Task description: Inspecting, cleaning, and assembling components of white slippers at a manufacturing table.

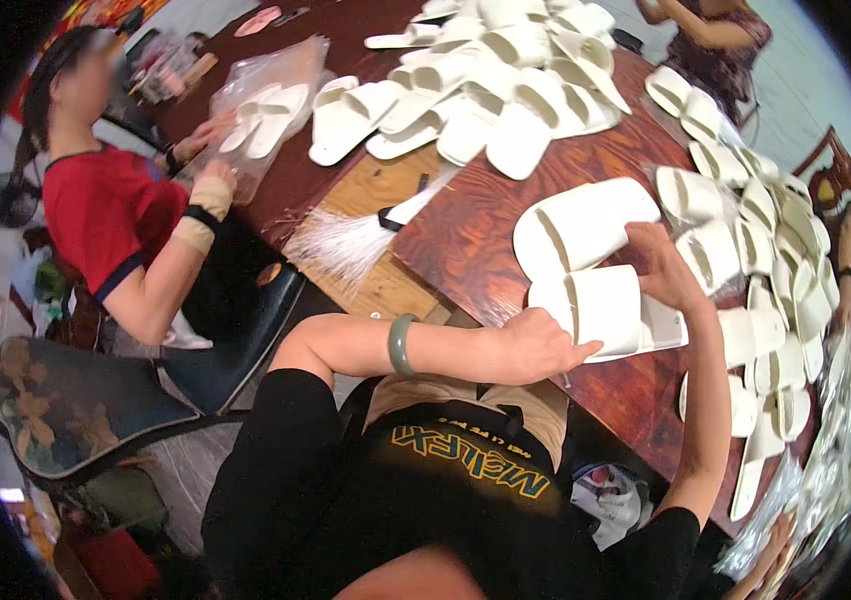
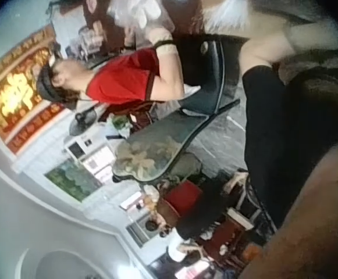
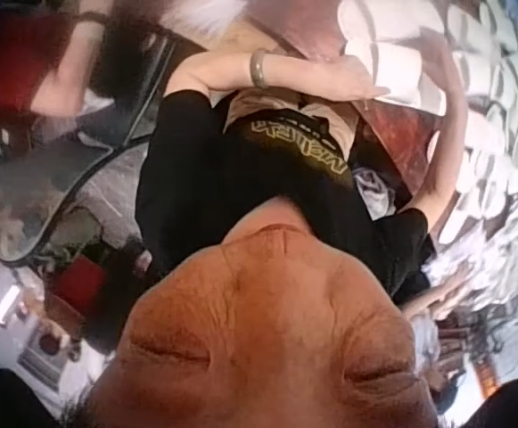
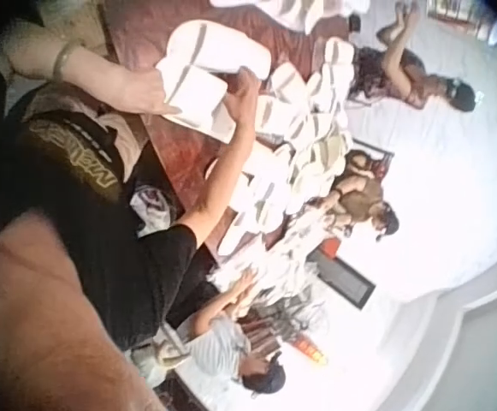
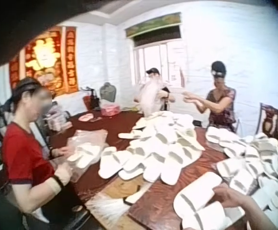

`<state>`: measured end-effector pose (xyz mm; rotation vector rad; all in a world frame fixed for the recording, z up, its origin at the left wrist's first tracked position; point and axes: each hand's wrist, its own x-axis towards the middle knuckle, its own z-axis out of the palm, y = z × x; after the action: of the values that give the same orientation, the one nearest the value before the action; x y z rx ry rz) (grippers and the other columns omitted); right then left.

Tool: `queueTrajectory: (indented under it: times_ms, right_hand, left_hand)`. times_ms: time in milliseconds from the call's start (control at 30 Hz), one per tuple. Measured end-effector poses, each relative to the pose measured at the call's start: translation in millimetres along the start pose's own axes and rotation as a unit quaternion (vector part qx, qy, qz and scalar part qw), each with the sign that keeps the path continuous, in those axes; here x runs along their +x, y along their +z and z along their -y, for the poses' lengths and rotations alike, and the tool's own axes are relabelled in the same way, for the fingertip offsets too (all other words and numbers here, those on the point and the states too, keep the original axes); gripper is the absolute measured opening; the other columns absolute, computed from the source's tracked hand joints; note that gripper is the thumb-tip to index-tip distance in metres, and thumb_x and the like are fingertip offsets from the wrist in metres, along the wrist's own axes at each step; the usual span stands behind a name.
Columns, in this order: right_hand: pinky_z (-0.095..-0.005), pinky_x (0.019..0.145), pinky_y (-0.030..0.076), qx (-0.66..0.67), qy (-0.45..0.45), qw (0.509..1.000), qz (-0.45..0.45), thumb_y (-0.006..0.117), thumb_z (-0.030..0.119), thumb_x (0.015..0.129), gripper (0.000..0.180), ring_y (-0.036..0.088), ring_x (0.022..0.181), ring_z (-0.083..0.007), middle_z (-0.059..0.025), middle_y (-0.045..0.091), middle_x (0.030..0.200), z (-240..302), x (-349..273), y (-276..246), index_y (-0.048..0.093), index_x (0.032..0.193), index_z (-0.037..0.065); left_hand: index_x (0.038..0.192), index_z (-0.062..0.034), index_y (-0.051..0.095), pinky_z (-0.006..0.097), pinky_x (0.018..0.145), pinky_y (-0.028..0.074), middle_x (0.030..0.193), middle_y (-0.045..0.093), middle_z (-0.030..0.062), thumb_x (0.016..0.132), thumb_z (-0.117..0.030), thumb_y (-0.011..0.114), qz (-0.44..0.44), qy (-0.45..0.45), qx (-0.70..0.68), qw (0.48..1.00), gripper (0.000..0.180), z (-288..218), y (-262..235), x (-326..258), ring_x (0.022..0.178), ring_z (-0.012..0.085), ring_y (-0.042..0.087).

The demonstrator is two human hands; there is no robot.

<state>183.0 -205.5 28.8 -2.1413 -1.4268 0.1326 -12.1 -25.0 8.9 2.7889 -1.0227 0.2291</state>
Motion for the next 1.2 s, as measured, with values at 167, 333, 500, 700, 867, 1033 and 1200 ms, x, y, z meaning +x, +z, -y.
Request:
queueTrajectory:
  times_ms: [167,333,500,700,867,1033,1200]
  right_hand:
    - [-0.0262,0.059,0.042,0.1,0.133,0.982,-0.089,0.064,0.004,0.075,0.017,0.049,0.065,-0.0104,-0.0037,0.055,0.074,56,8,49,0.056,0.089,-0.001]
    - [-0.0249,0.052,0.038,0.15,0.325,0.928,-0.099,0.056,0.008,0.084,0.008,0.047,0.062,-0.006,-0.0055,0.054,0.07,91,-17,42,0.053,0.088,0.001]
    - [-0.0221,0.069,0.042,0.394,0.317,0.86,-0.072,0.048,0.017,0.093,0.048,0.049,0.078,-0.0098,-0.002,0.047,0.089,131,-25,72,0.028,0.135,0.001]
    - [-0.0382,0.067,0.044,0.026,0.175,0.979,-0.101,0.063,0.018,0.079,0.044,0.054,0.08,-0.0343,-0.0241,0.052,0.087,116,-12,84,0.044,0.112,-0.004]
    - [-0.0465,0.056,0.045,-0.156,0.205,0.941,-0.22,0.059,0.015,0.068,0.018,0.057,0.06,-0.0405,-0.0225,0.057,0.063,91,12,80,0.052,0.067,-0.001]
    - [-0.0454,0.057,0.044,-0.17,0.271,0.901,-0.292,0.059,0.013,0.07,0.017,0.056,0.06,-0.0395,-0.0226,0.055,0.062,59,-15,68,0.053,0.069,-0.002]
    - [-0.043,0.057,0.044,-0.162,0.272,0.919,-0.235,0.061,0.015,0.077,0.017,0.054,0.056,-0.0365,-0.0206,0.054,0.061,62,-8,57,0.056,0.076,-0.001]
  left_hand:
    - [0.121,-0.0165,0.054,0.035,0.045,0.047,0.065,0.059,0.005,0.075,-0.015,0.056,-0.139,0.012,-0.029,0.99,0.047,35,-2,-68,0.053,0.0215,0.059]
    - [0.117,-0.0209,0.057,0.028,0.039,0.043,0.061,0.054,0.0014,0.076,-0.013,0.054,-0.189,0.03,0.074,0.979,0.042,75,-15,-91,0.049,0.0152,0.056]
    - [0.102,-0.0162,0.064,0.029,0.041,0.045,0.062,0.058,0.0037,0.077,-0.014,0.057,-0.218,-0.023,0.069,0.973,0.026,127,-7,-50,0.051,0.0174,0.06]
    - [0.095,-0.0108,0.065,0.035,0.049,0.049,0.069,0.064,0.0087,0.078,-0.013,0.059,-0.232,-0.027,-0.022,0.972,0.018,139,5,20,0.058,0.0249,0.062]
    - [0.097,-0.0123,0.064,0.04,0.056,0.05,0.075,0.065,0.0116,0.074,-0.013,0.058,-0.257,-0.102,-0.037,0.96,0.024,138,2,37,0.066,0.0288,0.064]
    - [0.098,-0.0098,0.064,0.04,0.061,0.05,0.078,0.065,0.0147,0.083,-0.024,0.057,-0.36,-0.181,-0.18,0.898,0.021,104,-31,25,0.07,0.0323,0.063]
    - [0.117,-0.0014,0.052,0.043,0.059,0.049,0.064,0.06,0.0178,0.082,-0.023,0.057,-0.282,-0.201,-0.285,0.894,0.041,69,-50,10,0.065,0.0357,0.061]
